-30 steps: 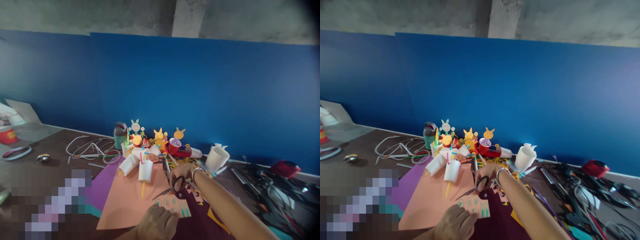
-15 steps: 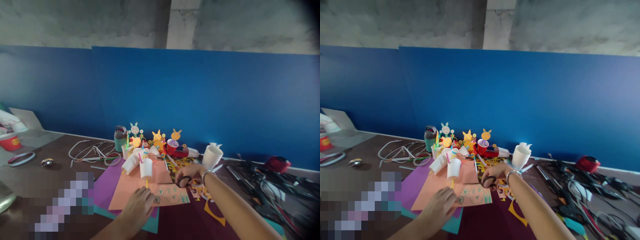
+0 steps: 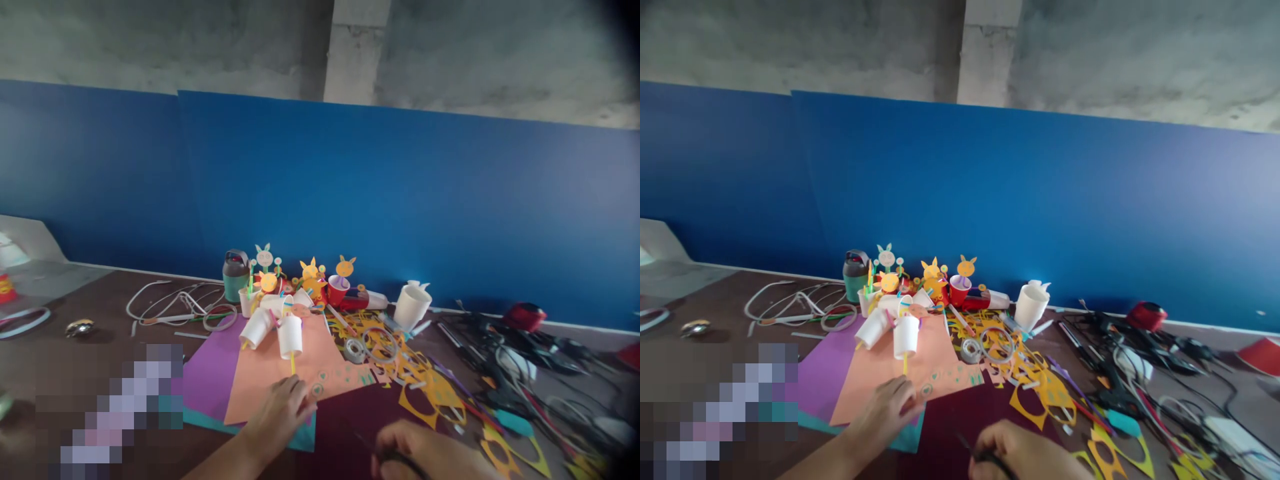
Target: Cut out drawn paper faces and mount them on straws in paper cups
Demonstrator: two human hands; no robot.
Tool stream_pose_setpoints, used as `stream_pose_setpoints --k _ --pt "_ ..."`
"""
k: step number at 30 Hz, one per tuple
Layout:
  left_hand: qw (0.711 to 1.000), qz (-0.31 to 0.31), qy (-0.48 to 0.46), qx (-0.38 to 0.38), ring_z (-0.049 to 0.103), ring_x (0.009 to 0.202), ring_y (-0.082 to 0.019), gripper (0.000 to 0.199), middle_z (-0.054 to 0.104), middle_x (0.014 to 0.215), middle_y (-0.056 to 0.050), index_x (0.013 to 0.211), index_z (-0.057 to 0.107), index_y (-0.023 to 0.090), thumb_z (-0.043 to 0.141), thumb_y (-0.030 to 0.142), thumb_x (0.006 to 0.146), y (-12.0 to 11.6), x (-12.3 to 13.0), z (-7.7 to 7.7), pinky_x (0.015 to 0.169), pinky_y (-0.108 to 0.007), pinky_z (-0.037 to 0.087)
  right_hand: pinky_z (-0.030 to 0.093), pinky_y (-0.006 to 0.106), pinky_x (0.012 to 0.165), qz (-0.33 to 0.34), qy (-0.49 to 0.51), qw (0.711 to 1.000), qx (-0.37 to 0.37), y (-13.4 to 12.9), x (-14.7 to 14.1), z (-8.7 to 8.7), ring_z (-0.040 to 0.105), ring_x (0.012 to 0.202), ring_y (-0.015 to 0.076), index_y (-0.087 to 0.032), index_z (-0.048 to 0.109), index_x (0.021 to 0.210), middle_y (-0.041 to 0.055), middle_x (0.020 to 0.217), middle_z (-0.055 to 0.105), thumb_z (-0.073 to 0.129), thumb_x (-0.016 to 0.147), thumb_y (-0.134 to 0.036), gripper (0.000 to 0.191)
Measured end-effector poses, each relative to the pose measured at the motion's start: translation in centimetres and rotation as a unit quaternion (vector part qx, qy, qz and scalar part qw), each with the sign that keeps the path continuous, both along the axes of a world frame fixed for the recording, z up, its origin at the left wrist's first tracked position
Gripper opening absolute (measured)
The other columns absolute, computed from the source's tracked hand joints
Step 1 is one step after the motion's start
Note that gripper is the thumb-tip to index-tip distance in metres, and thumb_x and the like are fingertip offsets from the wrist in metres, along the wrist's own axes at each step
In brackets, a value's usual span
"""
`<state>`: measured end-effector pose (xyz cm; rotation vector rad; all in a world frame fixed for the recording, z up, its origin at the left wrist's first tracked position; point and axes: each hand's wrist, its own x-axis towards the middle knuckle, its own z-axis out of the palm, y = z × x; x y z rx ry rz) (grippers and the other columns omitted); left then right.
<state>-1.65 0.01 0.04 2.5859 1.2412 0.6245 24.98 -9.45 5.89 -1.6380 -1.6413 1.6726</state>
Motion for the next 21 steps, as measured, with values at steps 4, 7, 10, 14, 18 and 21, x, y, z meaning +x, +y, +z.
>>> stream_pose_setpoints --k 4,7,10,14,18,21 --pt "0.998 0.002 0.004 -0.057 0.057 0.077 -0.014 0.007 0.059 0.083 0.002 0.082 0.056 0.02 0.061 0.024 0.082 0.0 0.1 0.1 0.069 -0.024 0.042 0.033 0.015 0.046 -0.08 -0.012 0.995 0.061 -0.5 -4.1 -3.1 0.055 0.057 0.0081 -0.015 0.06 0.093 0.0003 0.071 0.065 0.058 0.078 -0.053 0.041" --pt "0.998 -0.001 0.007 -0.065 0.056 0.083 -0.015 0.005 0.059 0.089 0.001 0.084 0.056 0.019 0.06 0.02 0.081 -0.2 -0.1 1.0 0.074 -0.025 0.042 0.032 0.015 0.043 -0.104 -0.001 0.993 0.061 0.7 -5.8 -4.5 0.053 0.049 0.0078 -0.014 0.059 0.087 -0.0004 0.06 0.062 0.056 0.079 -0.055 0.042" --pt "0.999 -0.017 0.012 -0.026 0.053 0.089 -0.019 0.009 0.059 0.091 -0.001 0.084 0.056 0.019 0.061 0.016 0.077 -0.3 -0.5 1.9 0.078 -0.03 0.04 0.03 0.015 0.039 -0.126 0.014 0.99 0.054 1.5 -6.3 -4.6 0.052 0.043 0.008 -0.014 0.057 0.083 -0.0008 0.054 0.06 0.054 0.079 -0.056 0.042" --pt "1.0 -0.015 0.012 0.022 0.052 0.083 -0.019 0.014 0.058 0.084 0.0 0.077 0.055 0.019 0.055 0.005 0.075 0.0 -0.9 1.8 0.074 -0.03 0.039 0.032 0.017 0.04 -0.134 0.014 0.988 0.07 1.0 -6.3 -3.7 0.054 0.047 0.009 -0.013 0.058 0.08 0.0023 0.059 0.062 0.052 0.08 -0.058 0.045" --pt "0.998 -0.033 0.016 0.054 0.052 0.075 -0.017 0.017 0.057 0.078 -0.001 0.072 0.054 0.018 0.05 0.003 0.079 0.1 -0.6 1.0 0.067 -0.029 0.039 0.039 0.018 0.05 -0.158 0.005 0.981 0.114 0.1 -7.6 -3.9 0.058 0.062 0.0119 -0.014 0.059 0.083 0.0042 0.07 0.065 0.059 0.074 -0.061 0.047" --pt "0.996 -0.051 0.018 0.074 0.053 0.073 -0.017 0.017 0.057 0.077 0.0 0.072 0.053 0.019 0.052 0.003 0.078 0.0 -0.5 0.9 0.066 -0.028 0.039 0.035 0.018 0.045 -0.138 0.031 0.985 0.099 0.6 -9.1 -4.3 0.057 0.057 0.0117 -0.013 0.059 0.076 0.0039 0.064 0.063 0.055 0.075 -0.064 0.05"
